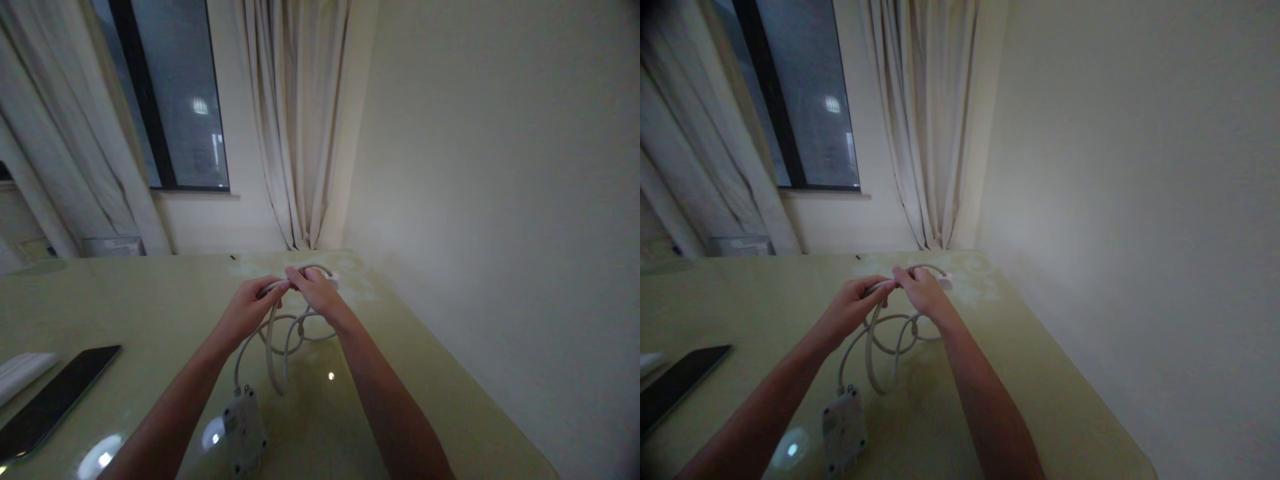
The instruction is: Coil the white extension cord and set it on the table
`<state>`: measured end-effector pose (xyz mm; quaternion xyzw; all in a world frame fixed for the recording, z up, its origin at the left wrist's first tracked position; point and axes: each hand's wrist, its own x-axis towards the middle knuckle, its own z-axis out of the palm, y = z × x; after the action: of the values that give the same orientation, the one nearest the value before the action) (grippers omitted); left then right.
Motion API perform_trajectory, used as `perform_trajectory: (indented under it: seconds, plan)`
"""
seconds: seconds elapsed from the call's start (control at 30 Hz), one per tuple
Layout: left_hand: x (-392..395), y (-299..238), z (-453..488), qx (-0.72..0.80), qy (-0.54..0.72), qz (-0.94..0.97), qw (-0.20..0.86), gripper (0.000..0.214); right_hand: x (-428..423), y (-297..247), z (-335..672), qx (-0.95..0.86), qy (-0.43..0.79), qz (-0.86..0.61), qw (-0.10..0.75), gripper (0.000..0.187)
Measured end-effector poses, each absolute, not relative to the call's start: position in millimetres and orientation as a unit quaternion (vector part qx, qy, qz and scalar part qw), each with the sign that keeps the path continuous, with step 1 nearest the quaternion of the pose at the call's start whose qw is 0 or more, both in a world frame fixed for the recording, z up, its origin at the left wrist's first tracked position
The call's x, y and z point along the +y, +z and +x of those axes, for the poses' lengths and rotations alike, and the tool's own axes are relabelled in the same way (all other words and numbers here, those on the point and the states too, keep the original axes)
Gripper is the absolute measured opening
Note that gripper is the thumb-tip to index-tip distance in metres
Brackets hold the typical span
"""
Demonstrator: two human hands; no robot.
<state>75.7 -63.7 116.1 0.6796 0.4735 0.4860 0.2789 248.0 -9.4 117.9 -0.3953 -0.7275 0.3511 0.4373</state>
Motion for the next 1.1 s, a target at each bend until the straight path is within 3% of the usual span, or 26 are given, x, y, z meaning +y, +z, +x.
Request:
perform_trajectory:
  seconds: [0.1,0.2,0.3,0.43,0.77,0.93,1.1]
  plan:
    - [-63,115,77,0.499,0.528,0.644,0.24,0.046,-31,129,253,-0.764,0.201,-0.46,0.406,0.05]
    - [-62,112,78,0.491,0.593,0.576,0.275,0.043,-59,139,245,-0.769,0.068,-0.48,0.417,0.053]
    - [-61,109,76,0.465,0.628,0.522,0.342,0.041,-79,137,229,-0.811,0.08,-0.455,0.359,0.054]
    - [-59,110,67,0.469,0.646,0.473,0.372,0.044,-78,133,222,-0.847,0.166,-0.39,0.321,0.019]
    - [-40,100,7,0.585,0.655,0.419,0.229,0.049,-37,162,281,-0.671,0.279,-0.31,0.612,0.031]
    - [-24,73,-18,0.664,0.534,0.5,0.157,0.064,-36,172,292,-0.542,0.368,-0.254,0.712,0.032]
    - [-13,50,-36,0.712,0.41,0.559,0.111,0.04,-41,177,290,-0.493,0.361,-0.218,0.761,0.033]
